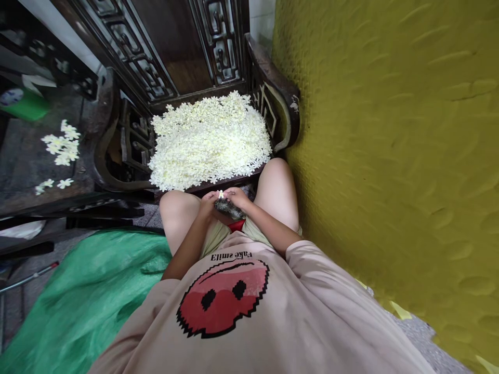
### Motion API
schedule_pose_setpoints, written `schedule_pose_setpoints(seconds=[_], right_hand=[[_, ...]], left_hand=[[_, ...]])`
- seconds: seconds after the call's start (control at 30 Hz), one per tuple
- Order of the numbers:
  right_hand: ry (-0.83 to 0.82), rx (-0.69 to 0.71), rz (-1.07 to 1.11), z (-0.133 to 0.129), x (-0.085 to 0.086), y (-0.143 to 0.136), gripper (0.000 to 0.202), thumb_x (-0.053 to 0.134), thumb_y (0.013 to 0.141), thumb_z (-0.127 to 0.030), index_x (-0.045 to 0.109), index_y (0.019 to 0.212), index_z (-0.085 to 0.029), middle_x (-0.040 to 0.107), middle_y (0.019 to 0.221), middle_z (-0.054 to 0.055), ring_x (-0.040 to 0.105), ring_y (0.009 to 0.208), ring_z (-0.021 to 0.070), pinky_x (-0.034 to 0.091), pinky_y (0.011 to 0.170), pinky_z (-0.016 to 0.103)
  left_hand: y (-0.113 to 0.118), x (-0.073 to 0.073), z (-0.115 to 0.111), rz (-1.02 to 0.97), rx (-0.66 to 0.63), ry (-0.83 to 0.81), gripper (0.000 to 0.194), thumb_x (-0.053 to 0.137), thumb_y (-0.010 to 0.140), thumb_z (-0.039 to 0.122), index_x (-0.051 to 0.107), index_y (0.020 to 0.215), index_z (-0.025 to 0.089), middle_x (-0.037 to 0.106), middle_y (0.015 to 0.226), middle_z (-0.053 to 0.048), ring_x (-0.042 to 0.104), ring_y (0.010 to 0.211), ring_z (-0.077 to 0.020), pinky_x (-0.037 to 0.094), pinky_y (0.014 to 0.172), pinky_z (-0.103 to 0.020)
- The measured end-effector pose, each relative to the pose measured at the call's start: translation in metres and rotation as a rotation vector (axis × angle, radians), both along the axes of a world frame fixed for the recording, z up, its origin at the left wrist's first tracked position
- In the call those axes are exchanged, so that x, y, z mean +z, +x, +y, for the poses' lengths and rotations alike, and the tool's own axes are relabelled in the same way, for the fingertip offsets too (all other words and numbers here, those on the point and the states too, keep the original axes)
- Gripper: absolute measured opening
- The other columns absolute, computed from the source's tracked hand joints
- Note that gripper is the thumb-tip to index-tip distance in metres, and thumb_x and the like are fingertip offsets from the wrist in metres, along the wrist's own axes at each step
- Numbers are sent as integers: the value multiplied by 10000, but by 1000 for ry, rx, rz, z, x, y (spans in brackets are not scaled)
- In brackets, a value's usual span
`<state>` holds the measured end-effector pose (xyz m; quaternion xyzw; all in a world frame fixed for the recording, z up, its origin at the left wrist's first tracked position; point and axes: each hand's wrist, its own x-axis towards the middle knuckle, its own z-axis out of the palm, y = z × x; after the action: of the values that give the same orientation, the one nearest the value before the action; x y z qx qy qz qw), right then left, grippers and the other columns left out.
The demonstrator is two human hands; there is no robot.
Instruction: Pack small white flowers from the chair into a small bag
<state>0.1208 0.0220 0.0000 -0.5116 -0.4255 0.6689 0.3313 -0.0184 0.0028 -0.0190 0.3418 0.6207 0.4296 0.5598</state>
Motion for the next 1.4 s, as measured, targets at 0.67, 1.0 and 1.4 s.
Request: schedule_pose_setpoints(seconds=[0.67, 1.0, 1.4], right_hand=[[77, 44, 171, 1, 9, 7, 256, 727, 610, -384, 639, 693, -158, 623, 639, 6, 555, 644, 125, 433, 682, 254], [-19, 119, 285, 5, 5, 14, 287, 771, 575, -371, 664, 713, -143, 609, 623, -2, 517, 608, 99, 372, 598, 222], [-146, 36, 287, 6, 1, 6, 320, 744, 630, -391, 678, 841, -160, 642, 758, 14, 492, 602, 74, 322, 528, 198]], left_hand=[[0, 10, 2, -172, -56, 52, 403, 658, 654, 511, 450, 565, 176, 445, 550, 28, 373, 518, -76, 318, 532, -230], [-1, 5, 0, -288, -97, 71, 393, 736, 580, 509, 567, 620, 156, 537, 596, 16, 429, 564, -77, 334, 571, -221], [-1, 6, 0, -305, 70, 15, 350, 704, 648, 462, 529, 618, 160, 481, 557, 40, 403, 517, -62, 313, 540, -214]])
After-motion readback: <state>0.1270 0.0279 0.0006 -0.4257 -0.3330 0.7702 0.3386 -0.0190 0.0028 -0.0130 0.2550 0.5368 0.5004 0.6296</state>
